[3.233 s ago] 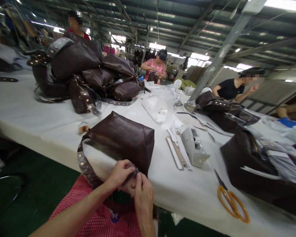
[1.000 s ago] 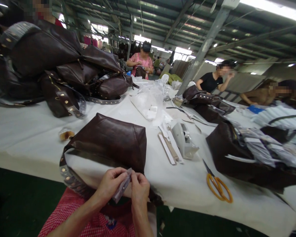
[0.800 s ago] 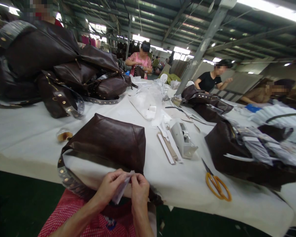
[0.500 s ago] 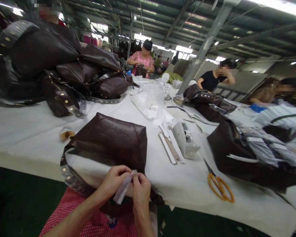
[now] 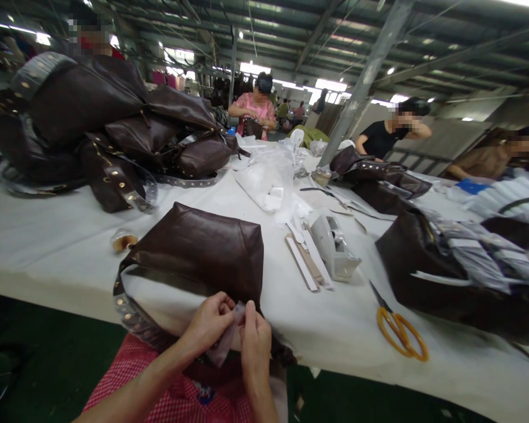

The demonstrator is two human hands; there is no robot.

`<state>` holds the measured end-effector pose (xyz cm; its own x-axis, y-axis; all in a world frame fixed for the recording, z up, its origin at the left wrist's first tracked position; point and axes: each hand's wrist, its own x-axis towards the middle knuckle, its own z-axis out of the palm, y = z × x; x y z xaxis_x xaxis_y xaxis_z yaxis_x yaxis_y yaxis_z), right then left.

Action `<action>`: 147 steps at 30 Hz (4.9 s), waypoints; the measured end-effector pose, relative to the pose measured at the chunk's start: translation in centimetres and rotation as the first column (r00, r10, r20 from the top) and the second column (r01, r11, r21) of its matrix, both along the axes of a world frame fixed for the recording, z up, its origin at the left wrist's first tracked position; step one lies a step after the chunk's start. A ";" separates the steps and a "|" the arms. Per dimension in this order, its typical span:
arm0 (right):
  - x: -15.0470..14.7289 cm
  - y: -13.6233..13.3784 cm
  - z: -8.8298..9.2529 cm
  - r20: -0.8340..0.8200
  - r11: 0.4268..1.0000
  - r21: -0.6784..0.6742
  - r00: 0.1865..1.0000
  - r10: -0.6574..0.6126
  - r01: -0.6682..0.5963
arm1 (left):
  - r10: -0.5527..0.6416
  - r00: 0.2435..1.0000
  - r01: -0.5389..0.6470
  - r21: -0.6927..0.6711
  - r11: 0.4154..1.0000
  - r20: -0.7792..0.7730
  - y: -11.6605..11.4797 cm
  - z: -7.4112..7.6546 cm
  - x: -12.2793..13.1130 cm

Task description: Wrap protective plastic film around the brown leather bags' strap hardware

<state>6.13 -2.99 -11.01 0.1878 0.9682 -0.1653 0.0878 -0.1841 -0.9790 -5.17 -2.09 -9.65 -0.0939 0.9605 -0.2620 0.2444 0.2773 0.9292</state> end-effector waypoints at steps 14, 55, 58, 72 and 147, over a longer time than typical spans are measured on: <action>0.9 0.1 -2.0 0.025 0.998 -0.016 0.998 0.055 -0.054 | -0.014 0.955 0.026 -0.035 0.999 0.296 0.2 -0.8 -0.8; -0.1 1.3 1.8 -0.619 0.886 -0.418 0.777 -0.119 -0.198 | 0.026 0.558 0.353 -0.266 0.897 0.829 -2.9 -1.3 -1.3; 0.1 1.2 2.0 -0.638 0.883 -0.415 0.762 -0.111 -0.219 | 0.125 0.514 0.309 -0.318 0.896 0.849 -3.1 -1.9 -0.9; 0.9 1.3 0.7 -0.666 0.884 -0.378 0.744 -0.052 -0.276 | 0.158 0.339 0.524 -0.325 0.787 0.928 -3.7 -2.0 -1.0; -2.0 0.6 0.6 -0.573 0.958 -0.285 0.798 -0.185 0.018 | 0.027 0.999 -0.016 0.285 0.958 -0.035 -4.7 -1.7 -2.5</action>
<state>4.11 -2.39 -10.37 0.0678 0.8572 -0.5105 -0.5225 -0.4054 -0.7501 -7.69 -6.75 -11.37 -0.1199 0.9924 0.0260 0.2777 0.0084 0.9606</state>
